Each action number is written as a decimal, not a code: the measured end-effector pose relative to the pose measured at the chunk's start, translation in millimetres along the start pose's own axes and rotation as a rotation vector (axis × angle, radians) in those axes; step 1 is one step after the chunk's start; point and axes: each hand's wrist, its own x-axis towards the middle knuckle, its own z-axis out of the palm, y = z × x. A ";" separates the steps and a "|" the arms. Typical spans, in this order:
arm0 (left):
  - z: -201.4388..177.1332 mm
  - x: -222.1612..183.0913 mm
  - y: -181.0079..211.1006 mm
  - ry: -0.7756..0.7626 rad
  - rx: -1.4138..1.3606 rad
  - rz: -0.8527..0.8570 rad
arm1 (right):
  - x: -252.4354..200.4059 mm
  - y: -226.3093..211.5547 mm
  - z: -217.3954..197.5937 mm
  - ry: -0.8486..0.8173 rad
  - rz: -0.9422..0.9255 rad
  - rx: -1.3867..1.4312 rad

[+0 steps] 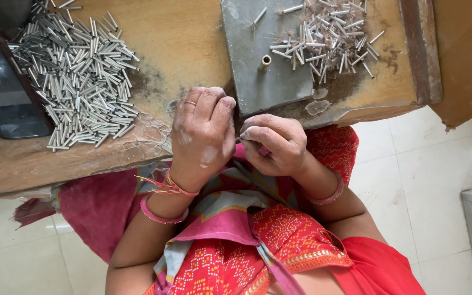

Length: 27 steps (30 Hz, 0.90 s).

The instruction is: The recorder is assembling small metal pins and tubes on a manufacturing workbench.

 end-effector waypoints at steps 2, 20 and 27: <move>0.5 -0.4 -0.2 0.003 0.001 0.002 | 0.5 -0.4 0.1 0.001 -0.004 -0.006; 0.1 -0.7 0.2 -0.001 0.003 0.002 | 1.0 1.1 -0.5 -0.018 -0.025 -0.020; -0.6 -0.7 0.2 -0.012 0.016 0.006 | -0.4 2.7 0.2 -0.025 -0.042 -0.027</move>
